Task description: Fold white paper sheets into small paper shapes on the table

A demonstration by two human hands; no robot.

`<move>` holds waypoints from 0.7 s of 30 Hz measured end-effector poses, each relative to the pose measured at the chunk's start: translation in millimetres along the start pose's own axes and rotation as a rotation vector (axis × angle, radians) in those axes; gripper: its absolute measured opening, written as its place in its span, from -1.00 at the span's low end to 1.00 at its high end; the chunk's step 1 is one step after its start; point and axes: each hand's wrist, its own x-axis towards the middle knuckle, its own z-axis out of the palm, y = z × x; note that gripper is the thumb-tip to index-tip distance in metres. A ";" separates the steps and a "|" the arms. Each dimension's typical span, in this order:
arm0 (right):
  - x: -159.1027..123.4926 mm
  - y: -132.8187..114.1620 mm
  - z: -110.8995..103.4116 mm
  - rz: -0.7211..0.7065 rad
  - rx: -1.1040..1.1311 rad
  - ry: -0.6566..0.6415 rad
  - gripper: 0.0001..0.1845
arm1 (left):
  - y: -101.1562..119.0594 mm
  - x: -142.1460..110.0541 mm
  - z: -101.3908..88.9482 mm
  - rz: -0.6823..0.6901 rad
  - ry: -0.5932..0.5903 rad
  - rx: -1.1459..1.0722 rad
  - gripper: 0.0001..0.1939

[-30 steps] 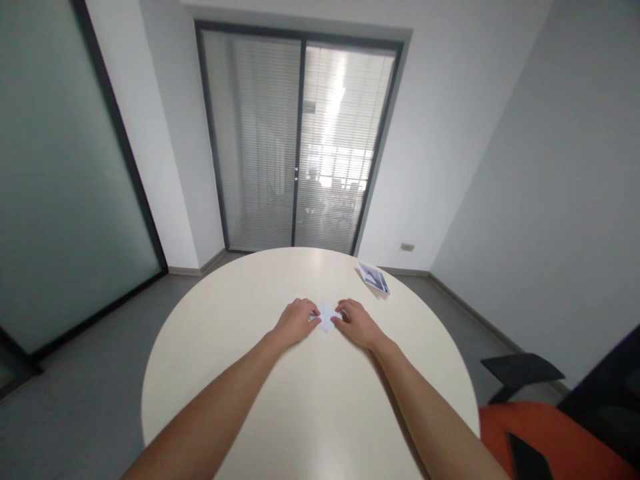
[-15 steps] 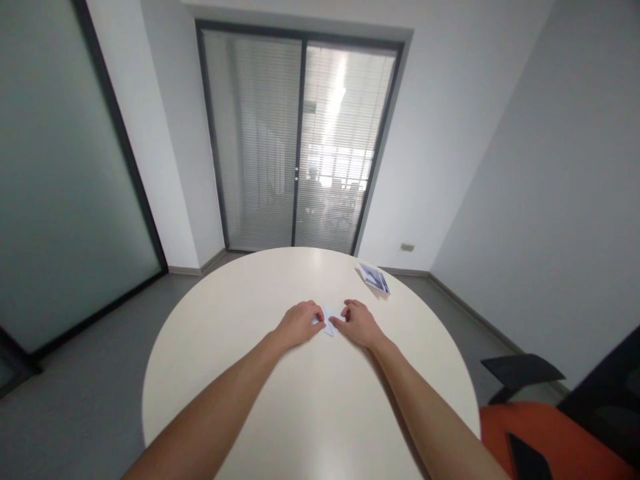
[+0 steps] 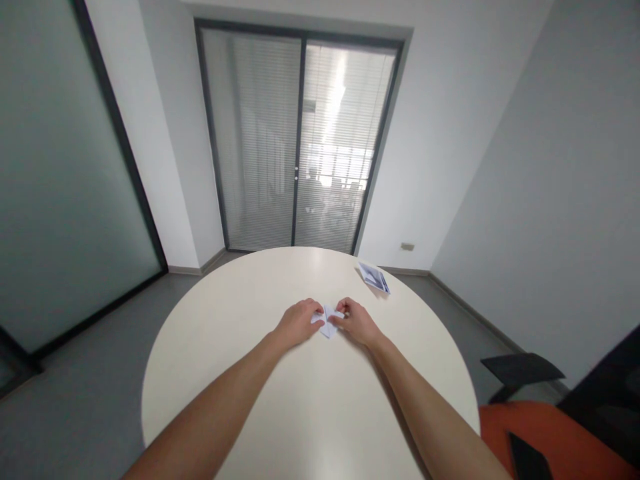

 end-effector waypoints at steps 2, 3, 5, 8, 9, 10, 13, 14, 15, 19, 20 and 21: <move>0.4 -1.4 0.1 0.001 0.077 -0.017 -0.61 | 0.4 -0.1 0.5 -0.018 0.022 0.023 -0.69; 0.5 -2.7 -0.2 0.003 0.105 -0.025 -0.57 | 0.9 -0.1 0.7 -0.033 0.036 0.033 -0.64; 0.9 -6.3 -1.5 -0.010 0.127 -0.031 -0.57 | 1.8 0.3 0.7 -0.068 0.058 0.037 -0.56; 1.4 -11.2 -4.0 -0.064 0.116 0.000 -0.69 | 3.1 2.0 -0.3 -0.100 0.079 0.015 -0.55; 1.5 -12.0 -4.6 -0.076 0.112 0.018 -0.72 | 3.5 2.7 -0.8 -0.105 0.089 0.009 -0.58; 1.6 -12.3 -5.0 -0.084 0.109 0.037 -0.74 | 4.0 3.4 -1.4 -0.108 0.103 0.003 -0.60; 1.3 -12.1 -5.4 -0.106 0.112 0.079 -0.77 | 6.2 5.0 -3.9 -0.101 0.158 -0.017 -0.67; 1.0 -12.4 -5.4 -0.114 0.114 0.085 -0.77 | 7.3 5.3 -5.0 -0.095 0.177 -0.024 -0.69; 0.7 -13.1 -5.5 -0.122 0.117 0.090 -0.77 | 8.5 5.5 -6.2 -0.086 0.196 -0.032 -0.71; -0.7 -19.8 -6.8 -0.167 0.117 0.071 -0.76 | 12.7 5.4 -11.3 -0.028 0.262 -0.066 -0.75; -0.9 -21.9 -7.3 -0.186 0.109 0.061 -0.75 | 13.4 5.3 -12.4 -0.008 0.275 -0.070 -0.75; -1.1 -24.0 -7.7 -0.203 0.098 0.050 -0.74 | 13.9 5.1 -13.2 0.010 0.287 -0.071 -0.74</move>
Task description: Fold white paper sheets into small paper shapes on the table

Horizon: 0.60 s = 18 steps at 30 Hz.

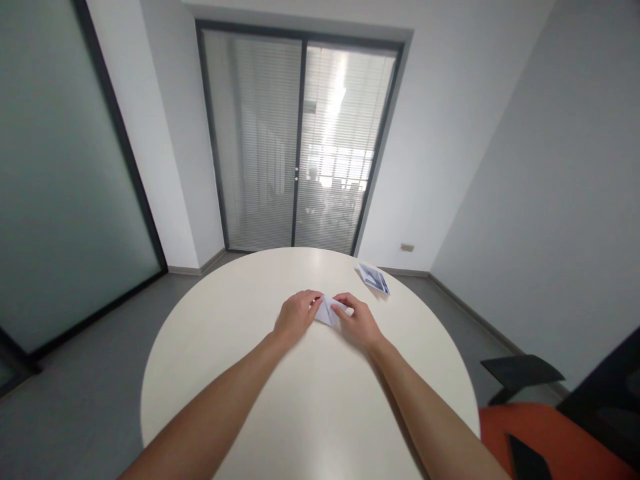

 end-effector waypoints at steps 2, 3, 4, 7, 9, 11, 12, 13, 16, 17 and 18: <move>0.3 -3.8 -0.4 -0.025 -0.027 -0.009 -0.72 | 0.7 -0.3 -1.0 0.037 0.017 0.005 -0.75; 0.3 -5.5 -0.6 -0.035 -0.045 -0.002 -0.71 | 1.0 -0.6 -1.3 0.055 0.023 0.010 -0.75; 0.3 -7.2 -0.8 -0.045 -0.068 0.009 -0.71 | 1.3 -0.8 -1.4 0.069 0.025 0.016 -0.75; 0.2 -12.3 -1.6 -0.094 -0.156 0.032 -0.71 | 2.4 -1.3 -1.6 0.087 0.014 0.040 -0.76; 0.4 -15.8 -2.6 -0.132 -0.203 0.038 -0.72 | 3.3 -1.1 -1.9 0.087 -0.004 0.059 -0.75; 0.9 -19.1 -3.7 -0.158 -0.225 0.049 -0.72 | 4.2 -0.7 -2.2 0.090 -0.021 0.074 -0.74; 1.1 -20.5 -4.2 -0.166 -0.229 0.054 -0.72 | 4.7 -0.6 -2.3 0.093 -0.025 0.078 -0.74; 1.3 -21.6 -4.5 -0.169 -0.228 0.057 -0.72 | 5.1 -0.4 -2.3 0.097 -0.025 0.080 -0.73; 1.4 -22.7 -4.8 -0.158 -0.201 0.075 -0.72 | 5.9 -0.4 -2.2 0.109 -0.005 0.070 -0.74; 1.3 -22.2 -4.6 -0.147 -0.183 0.088 -0.72 | 6.0 -0.5 -2.1 0.109 0.003 0.061 -0.74; 1.2 -21.3 -4.4 -0.132 -0.160 0.104 -0.71 | 5.9 -0.6 -2.1 0.104 0.010 0.050 -0.75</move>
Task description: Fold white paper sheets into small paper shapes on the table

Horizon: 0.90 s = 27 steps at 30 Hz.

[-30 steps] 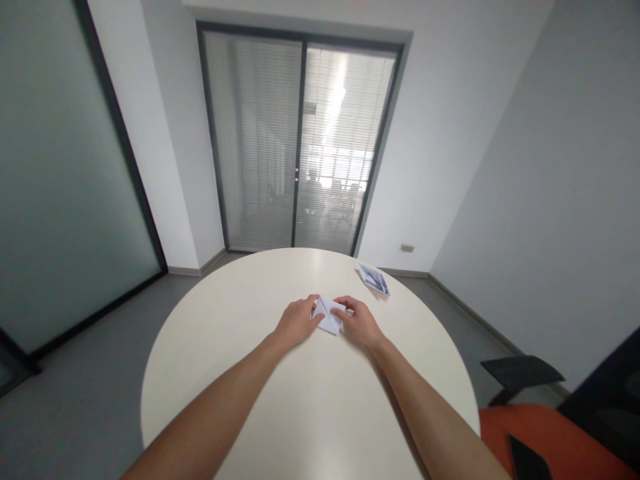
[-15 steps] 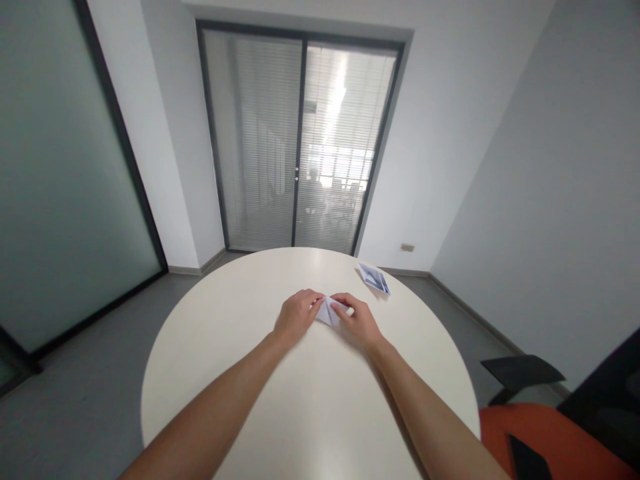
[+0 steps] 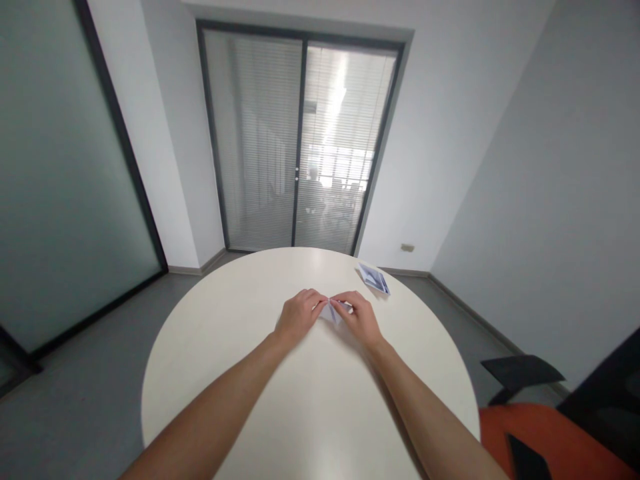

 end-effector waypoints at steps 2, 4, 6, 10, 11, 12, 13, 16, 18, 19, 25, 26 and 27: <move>-0.5 2.4 0.7 0.044 0.052 0.031 -0.69 | -0.4 -0.2 0.0 -0.026 0.008 -0.018 -0.76; -0.7 4.9 1.2 0.099 0.104 0.054 -0.66 | -1.5 -0.2 0.1 -0.057 0.014 -0.033 -0.76; -0.5 6.6 1.3 0.153 0.145 0.061 -0.61 | -3.2 -0.1 0.6 -0.077 0.030 -0.050 -0.77; 0.2 8.3 1.5 0.215 0.199 0.087 -0.56 | -8.1 0.7 2.8 -0.128 0.081 -0.095 -0.78; 0.3 9.1 1.7 0.222 0.207 0.096 -0.55 | -9.6 0.9 3.4 -0.150 0.090 -0.106 -0.78; 0.3 10.3 2.0 0.227 0.213 0.102 -0.55 | -11.2 1.2 3.9 -0.174 0.097 -0.117 -0.79; 0.3 12.0 2.3 0.231 0.218 0.107 -0.55 | -13.0 1.4 4.4 -0.200 0.105 -0.127 -0.79; 0.0 19.2 2.9 0.237 0.225 0.118 -0.58 | -20.2 2.2 5.6 -0.262 0.138 -0.158 -0.80; -0.2 24.6 2.8 0.230 0.228 0.133 -0.60 | -26.7 2.9 6.8 -0.291 0.166 -0.194 -0.80; -0.3 27.1 2.6 0.223 0.230 0.143 -0.61 | -30.3 3.3 7.7 -0.308 0.180 -0.220 -0.81; -0.6 35.6 0.6 0.202 0.211 0.190 -0.65 | -49.0 4.6 14.1 -0.422 0.259 -0.357 -0.84; -0.6 36.3 0.3 0.203 0.203 0.195 -0.65 | -50.7 4.6 14.6 -0.436 0.269 -0.375 -0.84; -0.7 37.1 0.1 0.205 0.194 0.201 -0.65 | -52.0 4.6 15.0 -0.450 0.278 -0.390 -0.84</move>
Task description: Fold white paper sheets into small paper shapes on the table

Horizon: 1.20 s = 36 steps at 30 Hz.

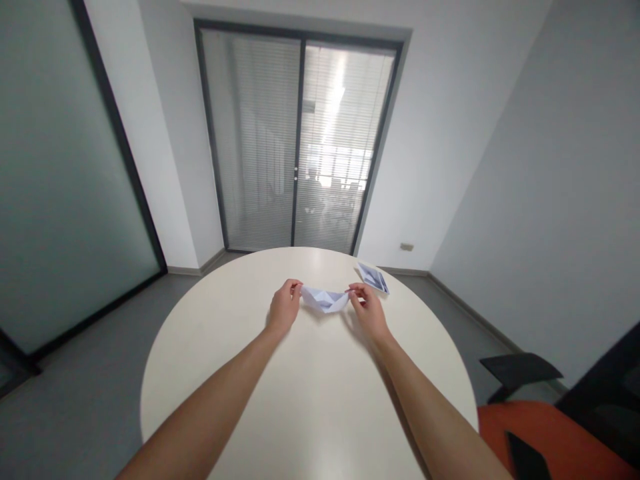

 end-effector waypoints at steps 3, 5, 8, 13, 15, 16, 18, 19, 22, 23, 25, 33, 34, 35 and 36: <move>0.5 3.2 -1.1 0.010 -0.025 0.024 -0.65 | -2.2 1.6 -0.7 -0.036 0.026 -0.030 -0.83; 1.1 6.2 -1.9 0.021 -0.044 0.038 -0.64 | -3.4 3.2 -1.2 -0.061 0.045 -0.046 -0.83; 2.3 11.6 -3.1 0.037 -0.078 0.053 -0.64 | -6.3 6.2 -0.8 -0.111 0.066 -0.076 -0.83; 3.0 18.4 -3.9 0.050 -0.120 0.077 -0.65 | -11.1 9.9 2.0 -0.170 0.086 -0.107 -0.84; 2.4 19.5 -4.2 0.051 -0.149 0.077 -0.66 | -10.8 9.7 2.4 -0.183 0.084 -0.106 -0.84; 1.9 19.8 -4.5 0.053 -0.172 0.068 -0.67 | -10.0 9.0 2.2 -0.182 0.080 -0.101 -0.84; 0.5 19.6 -5.3 0.056 -0.233 0.036 -0.66 | -7.1 6.6 1.6 -0.151 0.063 -0.084 -0.84; -0.3 19.0 -5.6 0.049 -0.270 0.016 -0.65 | -5.2 5.0 1.4 -0.121 0.053 -0.071 -0.85; -2.8 14.3 -5.5 -0.035 -0.398 -0.053 -0.57 | 0.7 0.1 2.1 -0.022 0.027 -0.024 -0.86; -3.8 11.7 -4.7 -0.083 -0.441 -0.083 -0.53 | 2.5 -1.3 2.8 0.000 0.019 -0.010 -0.86; -5.8 5.4 -2.2 -0.180 -0.516 -0.153 -0.43 | 5.6 -3.3 4.6 0.028 0.006 0.017 -0.87; -11.7 -12.6 4.3 -0.250 -0.616 -0.314 -0.13 | 14.1 -7.4 6.3 0.145 -0.069 0.020 -0.83; -11.6 -13.4 3.8 -0.246 -0.610 -0.321 -0.13 | 14.6 -7.8 6.4 0.154 -0.078 0.009 -0.83; -11.4 -14.2 3.2 -0.242 -0.600 -0.325 -0.13 | 14.9 -8.0 6.6 0.160 -0.083 0.000 -0.82; -11.2 -15.1 2.6 -0.239 -0.587 -0.325 -0.14 | 15.1 -8.1 6.8 0.164 -0.085 -0.005 -0.82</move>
